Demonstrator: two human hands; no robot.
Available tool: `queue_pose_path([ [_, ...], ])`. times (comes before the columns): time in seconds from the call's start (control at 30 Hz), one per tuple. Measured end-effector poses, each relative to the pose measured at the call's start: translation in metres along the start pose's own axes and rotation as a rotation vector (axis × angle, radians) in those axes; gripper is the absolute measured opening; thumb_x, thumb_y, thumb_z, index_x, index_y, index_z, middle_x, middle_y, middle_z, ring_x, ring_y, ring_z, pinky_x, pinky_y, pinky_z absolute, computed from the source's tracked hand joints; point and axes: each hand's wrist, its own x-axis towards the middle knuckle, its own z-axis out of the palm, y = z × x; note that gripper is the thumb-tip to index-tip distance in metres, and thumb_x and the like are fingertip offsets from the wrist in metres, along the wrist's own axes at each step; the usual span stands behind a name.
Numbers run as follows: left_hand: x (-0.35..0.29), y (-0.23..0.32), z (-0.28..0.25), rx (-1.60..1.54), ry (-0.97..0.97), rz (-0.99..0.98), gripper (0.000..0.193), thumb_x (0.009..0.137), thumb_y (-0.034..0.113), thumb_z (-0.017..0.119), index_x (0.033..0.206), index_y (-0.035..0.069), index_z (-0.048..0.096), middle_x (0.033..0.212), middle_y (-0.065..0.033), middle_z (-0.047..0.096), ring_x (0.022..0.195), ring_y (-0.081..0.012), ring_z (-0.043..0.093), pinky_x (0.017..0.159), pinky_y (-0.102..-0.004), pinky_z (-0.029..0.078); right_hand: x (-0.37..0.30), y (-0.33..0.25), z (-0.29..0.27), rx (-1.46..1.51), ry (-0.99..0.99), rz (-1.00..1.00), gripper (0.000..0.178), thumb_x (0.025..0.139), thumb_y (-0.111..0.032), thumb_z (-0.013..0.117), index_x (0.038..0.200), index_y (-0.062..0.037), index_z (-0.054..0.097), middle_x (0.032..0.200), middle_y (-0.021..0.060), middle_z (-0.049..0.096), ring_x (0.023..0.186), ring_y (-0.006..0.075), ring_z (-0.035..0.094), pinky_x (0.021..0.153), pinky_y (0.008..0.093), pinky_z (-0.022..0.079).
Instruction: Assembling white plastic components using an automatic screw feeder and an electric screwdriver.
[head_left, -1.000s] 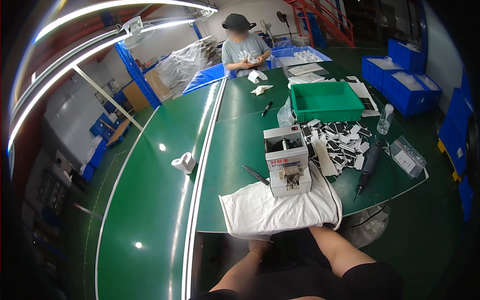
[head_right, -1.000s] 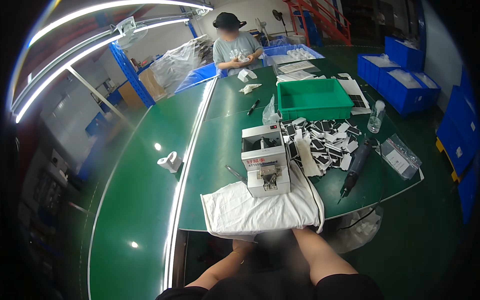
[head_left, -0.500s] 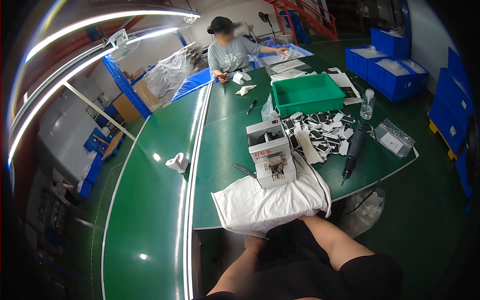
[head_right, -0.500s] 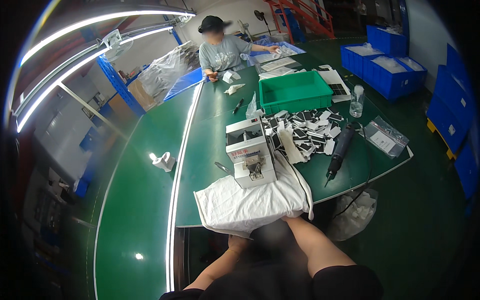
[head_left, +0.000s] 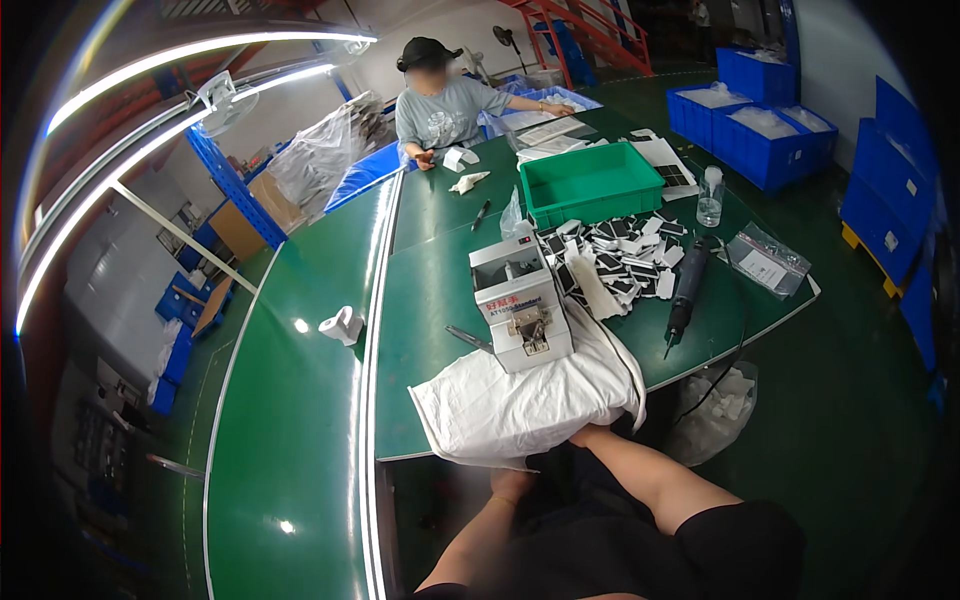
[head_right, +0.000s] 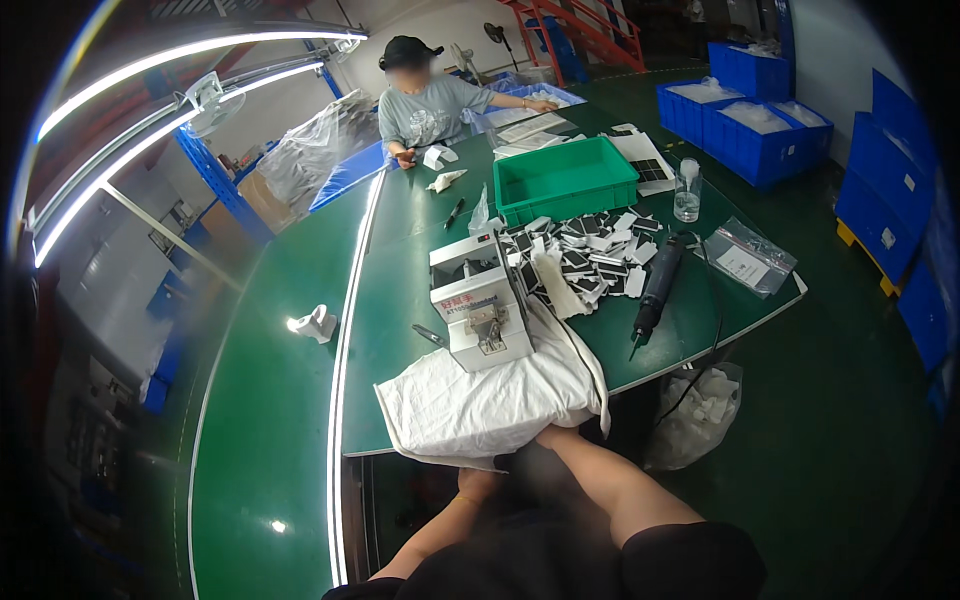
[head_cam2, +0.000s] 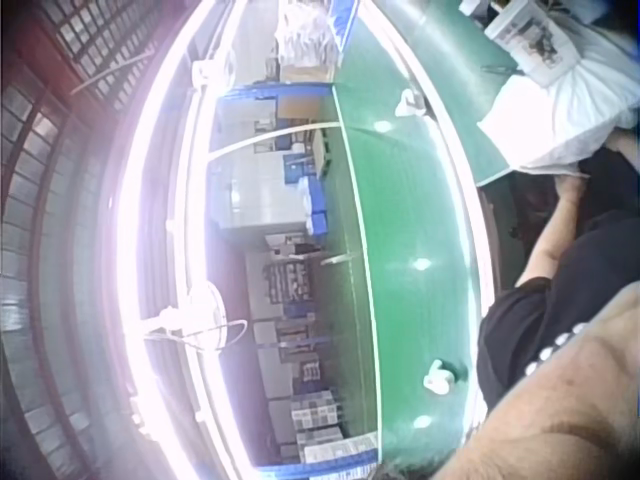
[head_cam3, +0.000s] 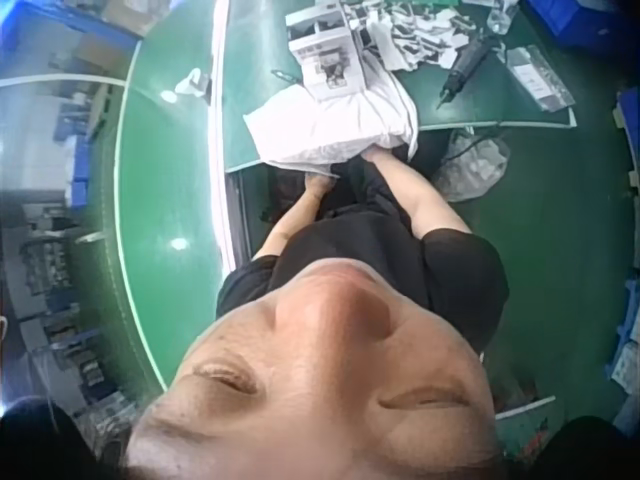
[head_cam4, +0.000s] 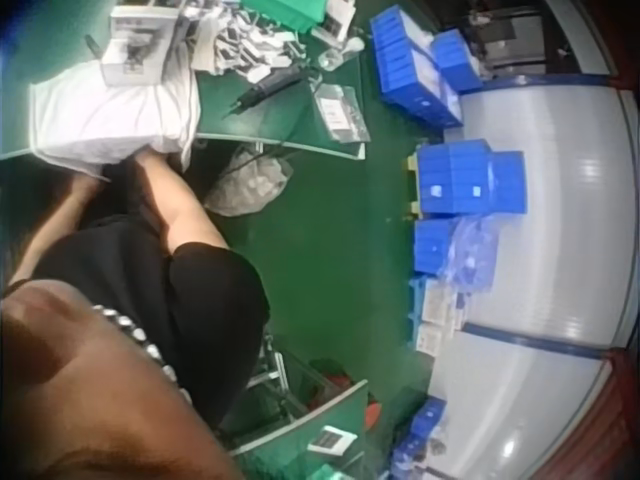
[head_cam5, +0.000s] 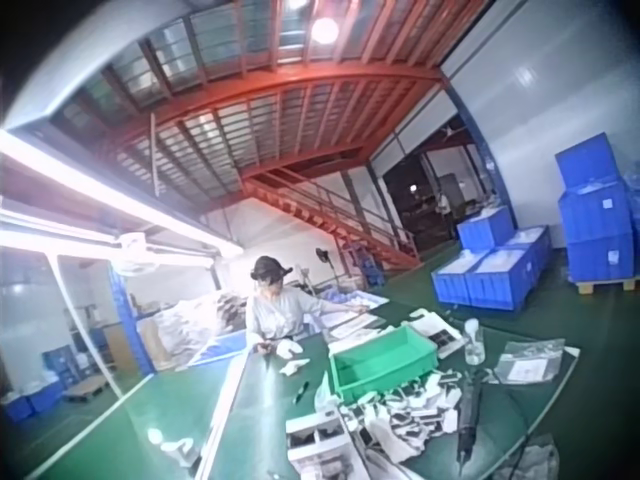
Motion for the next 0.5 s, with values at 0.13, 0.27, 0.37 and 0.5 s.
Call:
queue_pose_path([
  [0.13, -0.002, -0.001, -0.005, -0.008, -0.012, -0.006, 0.062, 0.087, 0.049, 0.056, 0.141, 0.019, 0.049, 0.146, -0.0133, 0.047, 0.135, -0.0353, 0.043, 0.109, -0.0445, 0.039, 0.004, 0.009, 0.001, 0.088, -0.026, 0.058, 0.066, 0.1, -0.05, 0.031, 0.157, -0.0186, 0.021, 0.164, 0.0071, 0.012, 0.151, 0.0285, 0.01, 0.123, 0.0429, 0.01],
  [0.27, 0.007, 0.0, 0.006, 0.0, 0.009, 0.026, 0.065, 0.087, 0.052, 0.055, 0.142, 0.018, 0.048, 0.147, -0.0144, 0.046, 0.135, -0.0352, 0.043, 0.109, -0.0446, 0.039, 0.018, 0.017, 0.0, 0.088, 0.016, -0.043, 0.065, 0.099, -0.051, 0.033, 0.155, -0.018, 0.025, 0.163, 0.0076, 0.017, 0.15, 0.0275, 0.015, 0.122, 0.0421, 0.013],
  [0.37, 0.016, 0.023, 0.002, 0.078, -0.107, -0.006, 0.063, 0.088, 0.052, 0.054, 0.14, 0.016, 0.05, 0.145, -0.0156, 0.048, 0.134, -0.0352, 0.045, 0.108, -0.0451, 0.04, 0.021, 0.015, 0.005, 0.097, 0.027, -0.059, 0.065, 0.1, -0.052, 0.033, 0.154, -0.0177, 0.027, 0.162, 0.0075, 0.022, 0.149, 0.0267, 0.018, 0.121, 0.0414, 0.015],
  [0.5, 0.027, 0.029, -0.003, 0.122, -0.398, -0.073, 0.061, 0.09, 0.05, 0.05, 0.139, 0.014, 0.05, 0.145, -0.0146, 0.049, 0.133, -0.0346, 0.046, 0.108, -0.0444, 0.04, 0.031, 0.002, 0.013, 0.327, 0.066, -0.095, 0.064, 0.101, -0.048, 0.036, 0.154, -0.0139, 0.028, 0.162, 0.01, 0.021, 0.149, 0.0263, 0.018, 0.122, 0.0411, 0.014],
])
